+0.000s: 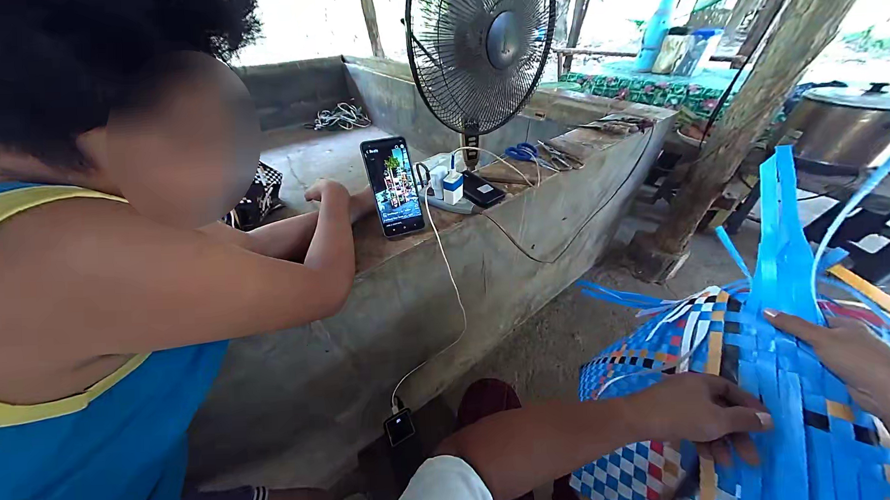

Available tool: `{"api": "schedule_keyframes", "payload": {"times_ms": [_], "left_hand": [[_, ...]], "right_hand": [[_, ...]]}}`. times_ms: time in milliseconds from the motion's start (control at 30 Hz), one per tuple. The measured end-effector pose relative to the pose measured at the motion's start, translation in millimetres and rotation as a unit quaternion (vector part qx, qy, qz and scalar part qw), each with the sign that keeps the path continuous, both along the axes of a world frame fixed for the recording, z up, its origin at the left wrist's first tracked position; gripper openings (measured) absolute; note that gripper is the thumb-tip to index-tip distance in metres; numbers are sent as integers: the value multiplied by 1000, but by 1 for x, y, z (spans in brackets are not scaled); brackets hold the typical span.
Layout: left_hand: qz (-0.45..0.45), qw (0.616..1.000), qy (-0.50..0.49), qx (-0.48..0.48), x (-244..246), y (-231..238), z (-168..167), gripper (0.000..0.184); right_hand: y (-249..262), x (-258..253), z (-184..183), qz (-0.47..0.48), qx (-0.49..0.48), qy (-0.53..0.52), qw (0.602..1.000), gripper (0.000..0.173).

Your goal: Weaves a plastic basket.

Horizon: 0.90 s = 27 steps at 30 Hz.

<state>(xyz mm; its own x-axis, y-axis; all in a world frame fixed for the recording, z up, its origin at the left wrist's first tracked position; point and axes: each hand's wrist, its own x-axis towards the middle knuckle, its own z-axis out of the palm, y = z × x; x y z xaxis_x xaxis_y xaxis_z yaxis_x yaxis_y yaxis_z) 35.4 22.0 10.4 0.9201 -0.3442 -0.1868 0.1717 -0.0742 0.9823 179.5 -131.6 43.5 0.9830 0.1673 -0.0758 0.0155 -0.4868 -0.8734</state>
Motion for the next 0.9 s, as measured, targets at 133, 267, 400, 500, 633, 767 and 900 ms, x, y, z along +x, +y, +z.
{"api": "schedule_keyframes", "payload": {"times_ms": [133,267,400,500,633,767,900], "left_hand": [[5,996,48,-74,-2,-6,8,37],[20,970,52,-237,4,-11,-13,15],[42,948,35,-314,5,-16,-22,6],[59,932,65,-351,4,-16,-15,12],[100,910,121,-383,-7,-15,-7,8],[103,910,120,-383,-31,-2,-13,31],[42,917,131,-374,-49,8,-14,28]], "right_hand": [[10,-5,4,20,1,-3,1000,36],[10,-4,0,24,-17,-17,999,41],[12,-8,2,26,-25,-24,999,41],[12,-8,1,27,-21,-30,999,40],[12,-9,2,20,-26,-30,999,41],[7,-9,1,7,-17,-26,999,38],[3,-8,0,3,-8,-29,1000,41]]}}
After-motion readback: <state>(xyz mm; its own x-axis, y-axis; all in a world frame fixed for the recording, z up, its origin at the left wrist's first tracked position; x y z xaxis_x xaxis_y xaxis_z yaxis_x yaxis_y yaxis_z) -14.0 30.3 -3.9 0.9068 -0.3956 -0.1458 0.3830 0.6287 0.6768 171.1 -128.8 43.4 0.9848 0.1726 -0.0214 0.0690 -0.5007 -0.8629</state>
